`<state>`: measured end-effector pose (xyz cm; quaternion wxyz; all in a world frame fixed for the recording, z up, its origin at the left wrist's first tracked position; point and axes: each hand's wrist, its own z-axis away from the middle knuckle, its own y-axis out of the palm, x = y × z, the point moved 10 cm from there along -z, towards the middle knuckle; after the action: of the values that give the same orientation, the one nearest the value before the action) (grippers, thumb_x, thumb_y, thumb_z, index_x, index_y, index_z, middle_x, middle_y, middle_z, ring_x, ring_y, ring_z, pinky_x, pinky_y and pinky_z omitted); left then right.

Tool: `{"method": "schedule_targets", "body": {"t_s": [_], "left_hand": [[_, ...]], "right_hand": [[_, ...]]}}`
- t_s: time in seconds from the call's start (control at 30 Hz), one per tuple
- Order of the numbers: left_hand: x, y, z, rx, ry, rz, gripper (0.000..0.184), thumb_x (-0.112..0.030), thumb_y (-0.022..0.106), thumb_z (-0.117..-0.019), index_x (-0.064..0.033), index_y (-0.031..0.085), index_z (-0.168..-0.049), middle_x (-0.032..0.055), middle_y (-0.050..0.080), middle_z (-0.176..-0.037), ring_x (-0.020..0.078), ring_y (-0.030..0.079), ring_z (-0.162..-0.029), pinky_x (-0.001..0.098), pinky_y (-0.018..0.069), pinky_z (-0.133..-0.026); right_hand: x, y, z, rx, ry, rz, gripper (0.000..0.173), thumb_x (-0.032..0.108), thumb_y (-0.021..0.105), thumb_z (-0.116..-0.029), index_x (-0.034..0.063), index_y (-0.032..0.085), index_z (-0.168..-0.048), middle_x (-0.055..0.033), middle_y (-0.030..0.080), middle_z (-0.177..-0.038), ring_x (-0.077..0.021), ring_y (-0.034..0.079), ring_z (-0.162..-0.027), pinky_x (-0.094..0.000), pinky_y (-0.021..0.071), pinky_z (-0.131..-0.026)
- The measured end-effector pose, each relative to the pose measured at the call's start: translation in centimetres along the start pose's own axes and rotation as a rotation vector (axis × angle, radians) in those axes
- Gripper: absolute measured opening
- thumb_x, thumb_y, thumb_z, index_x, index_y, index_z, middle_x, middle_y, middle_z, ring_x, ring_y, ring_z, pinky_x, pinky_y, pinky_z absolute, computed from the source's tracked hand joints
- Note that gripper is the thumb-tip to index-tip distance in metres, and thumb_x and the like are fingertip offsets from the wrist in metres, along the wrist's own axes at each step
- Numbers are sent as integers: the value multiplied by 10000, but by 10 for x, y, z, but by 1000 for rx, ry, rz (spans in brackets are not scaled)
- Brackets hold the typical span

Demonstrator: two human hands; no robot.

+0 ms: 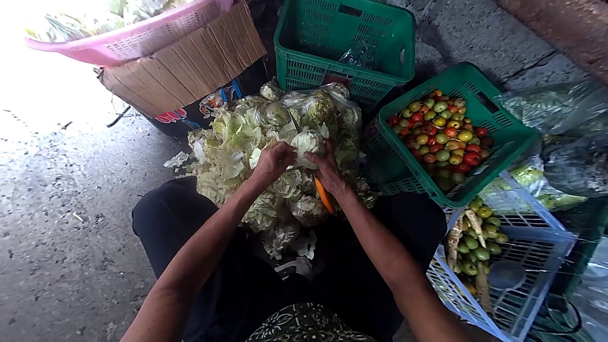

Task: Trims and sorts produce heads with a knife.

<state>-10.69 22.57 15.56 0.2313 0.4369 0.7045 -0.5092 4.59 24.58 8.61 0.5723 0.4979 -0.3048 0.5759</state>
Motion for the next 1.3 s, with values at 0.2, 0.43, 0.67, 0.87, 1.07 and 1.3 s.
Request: {"method": "schedule_targets", "body": {"t_s": [0.2,0.43,0.67,0.87,1.07,1.3], "left_hand": [[21,-11,-4,-42,-241,122,235,-125,555,-1031,87,617,-1111,152,713,-858,202,726,-752,390,609,-754],[66,-21,3,-229,-660,611,264,-150,400,-1112,5,364,-1322,149,701,-1040,206,748,-867,373,629,-805],[35,17,1,301,-451,288,726,-248,786,-911,-100,437,-1530,207,525,-1471,315,666,-1137,492,554,-951],[32,16,1,304,-508,339,634,-267,726,-961,-127,425,-1501,217,514,-1436,264,692,-955,447,588,-821],[37,11,-1,223,-506,449,243,-125,605,-1020,-21,505,-1216,156,614,-1129,206,690,-867,408,608,-746],[35,13,-1,126,-422,467,315,-13,713,-927,-6,476,-1135,103,624,-1009,120,658,-732,314,593,-710]], "right_hand": [[-9,-4,-6,15,64,101,795,398,700,-900,250,301,-1571,-154,579,-1310,-238,634,-913,-375,550,-668],[-28,-1,-13,98,143,23,646,457,602,-895,137,442,-1432,-152,568,-1310,-287,626,-1044,-456,568,-749],[-21,-2,-9,61,117,96,606,351,657,-986,132,387,-1482,-157,604,-1234,-227,652,-883,-388,579,-709],[20,2,0,27,-305,555,959,139,957,-661,108,433,-1463,-240,611,-1279,-342,656,-1057,-522,573,-847],[15,-4,-1,11,-251,531,926,140,920,-693,144,404,-1463,-234,628,-1227,-344,663,-998,-518,571,-784],[4,-11,-4,-104,-223,309,972,203,907,-737,196,305,-1501,-212,550,-1366,-314,632,-1076,-506,557,-819]]}}
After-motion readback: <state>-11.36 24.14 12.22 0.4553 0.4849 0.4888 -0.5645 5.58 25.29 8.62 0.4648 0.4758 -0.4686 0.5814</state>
